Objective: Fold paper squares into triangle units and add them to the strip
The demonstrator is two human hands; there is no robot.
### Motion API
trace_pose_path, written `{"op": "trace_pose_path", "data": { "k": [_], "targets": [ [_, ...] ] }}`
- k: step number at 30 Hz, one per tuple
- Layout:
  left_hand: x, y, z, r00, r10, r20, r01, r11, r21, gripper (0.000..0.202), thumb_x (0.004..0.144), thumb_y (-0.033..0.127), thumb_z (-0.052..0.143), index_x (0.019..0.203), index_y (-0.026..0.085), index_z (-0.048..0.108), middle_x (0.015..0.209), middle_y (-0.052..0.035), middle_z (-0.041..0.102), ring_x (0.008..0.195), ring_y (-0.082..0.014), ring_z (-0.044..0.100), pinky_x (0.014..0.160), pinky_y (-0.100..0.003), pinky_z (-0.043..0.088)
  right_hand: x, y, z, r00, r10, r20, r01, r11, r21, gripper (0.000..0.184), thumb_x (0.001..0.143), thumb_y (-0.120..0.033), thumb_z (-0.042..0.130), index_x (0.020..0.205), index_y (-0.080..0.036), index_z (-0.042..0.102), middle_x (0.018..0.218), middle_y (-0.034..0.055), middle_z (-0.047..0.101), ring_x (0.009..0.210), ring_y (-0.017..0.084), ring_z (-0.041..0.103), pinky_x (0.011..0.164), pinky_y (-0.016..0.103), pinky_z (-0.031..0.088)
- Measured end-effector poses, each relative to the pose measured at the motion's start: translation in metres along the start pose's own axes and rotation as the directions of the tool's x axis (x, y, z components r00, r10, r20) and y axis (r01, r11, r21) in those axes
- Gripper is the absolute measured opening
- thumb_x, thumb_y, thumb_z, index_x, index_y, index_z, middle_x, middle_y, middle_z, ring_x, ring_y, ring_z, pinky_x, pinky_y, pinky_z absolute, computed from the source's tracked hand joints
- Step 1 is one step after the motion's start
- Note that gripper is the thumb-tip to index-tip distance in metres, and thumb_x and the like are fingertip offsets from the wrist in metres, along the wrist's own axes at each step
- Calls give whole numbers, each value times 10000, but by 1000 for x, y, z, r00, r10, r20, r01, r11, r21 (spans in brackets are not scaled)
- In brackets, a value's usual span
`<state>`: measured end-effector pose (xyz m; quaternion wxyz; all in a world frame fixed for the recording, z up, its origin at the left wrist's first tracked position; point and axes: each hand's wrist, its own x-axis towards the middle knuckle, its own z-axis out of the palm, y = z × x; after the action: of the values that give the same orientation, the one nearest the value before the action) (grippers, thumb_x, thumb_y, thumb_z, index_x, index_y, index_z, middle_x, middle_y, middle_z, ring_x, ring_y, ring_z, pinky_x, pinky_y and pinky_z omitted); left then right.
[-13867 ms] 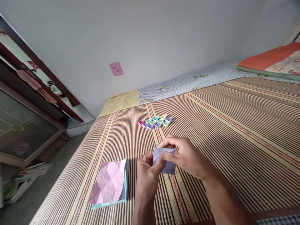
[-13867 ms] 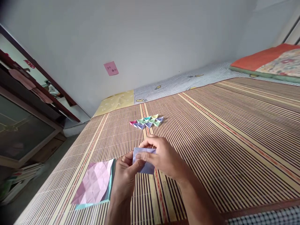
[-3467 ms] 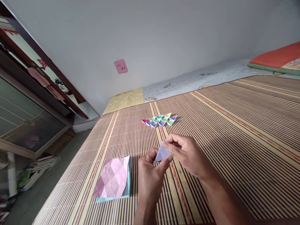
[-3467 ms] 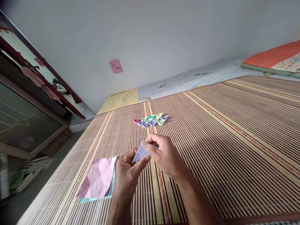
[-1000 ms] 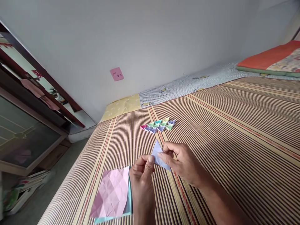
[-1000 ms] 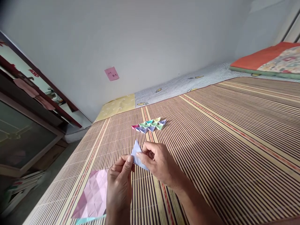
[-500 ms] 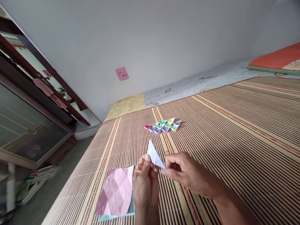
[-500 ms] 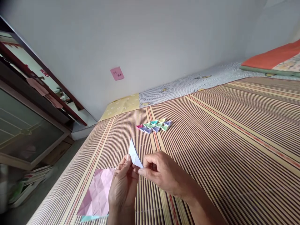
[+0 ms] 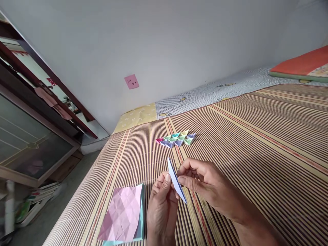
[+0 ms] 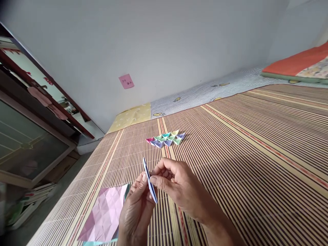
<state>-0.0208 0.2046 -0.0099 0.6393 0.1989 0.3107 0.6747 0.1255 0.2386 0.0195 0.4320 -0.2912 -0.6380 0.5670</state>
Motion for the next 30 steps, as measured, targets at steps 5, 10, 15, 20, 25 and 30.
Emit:
{"op": "trace_pose_path", "data": {
  "k": [5, 10, 15, 20, 25, 30],
  "targets": [
    [-1, -2, -1, 999, 4, 37, -5, 1000, 26, 141, 795, 238, 864, 772, 146, 760, 647, 19, 591, 547, -51, 506, 602, -146, 493, -4, -4, 0, 1000, -1, -4, 1, 1000, -27, 93, 951, -225, 601, 880, -191, 650, 798, -2, 648, 726, 142, 606, 644, 246, 499],
    [-6, 0, -2, 987, 148, 57, -157, 962, 223, 190, 889, 286, 773, 779, 144, 712, 677, 12, 583, 621, -75, 514, 630, -163, 476, -3, -10, 7, 999, -13, -41, 11, 999, -49, 120, 871, -108, 543, 806, -194, 595, 739, -15, 609, 672, 138, 601, 589, 231, 501],
    [-8, -5, 2, 933, 356, -55, -303, 857, 417, 236, 855, 348, 801, 933, 171, 667, 765, 9, 626, 630, -95, 541, 625, -194, 494, 1, -5, 18, 971, -152, -183, 108, 967, -231, 164, 882, -162, 546, 724, -196, 570, 623, -36, 530, 549, 112, 482, 481, 212, 391],
    [-18, -12, 19, 783, 610, -123, -402, 647, 648, 224, 901, 383, 736, 883, 200, 609, 853, -19, 639, 727, -143, 616, 689, -224, 517, 2, 2, 23, 921, -277, -274, 162, 911, -378, 150, 869, -124, 529, 749, -208, 558, 653, -24, 580, 574, 124, 534, 524, 217, 430],
    [-31, -13, 33, 696, 691, -194, -502, 662, 556, 203, 798, 206, 834, 831, 221, 634, 1117, -68, 627, 1067, -227, 613, 838, -271, 525, 4, 9, 23, 811, -471, -348, 184, 770, -611, 151, 879, -113, 531, 768, -212, 552, 666, -21, 575, 563, 125, 556, 539, 226, 428],
    [-32, -16, 37, 675, 724, -144, -501, 593, 631, 234, 750, 153, 868, 889, 223, 694, 960, -30, 638, 811, -155, 589, 724, -216, 504, 4, 17, 25, 765, -584, -272, 239, 649, -722, 181, 918, -79, 522, 800, -216, 528, 707, -18, 569, 594, 129, 563, 558, 236, 423]
  ]
}}
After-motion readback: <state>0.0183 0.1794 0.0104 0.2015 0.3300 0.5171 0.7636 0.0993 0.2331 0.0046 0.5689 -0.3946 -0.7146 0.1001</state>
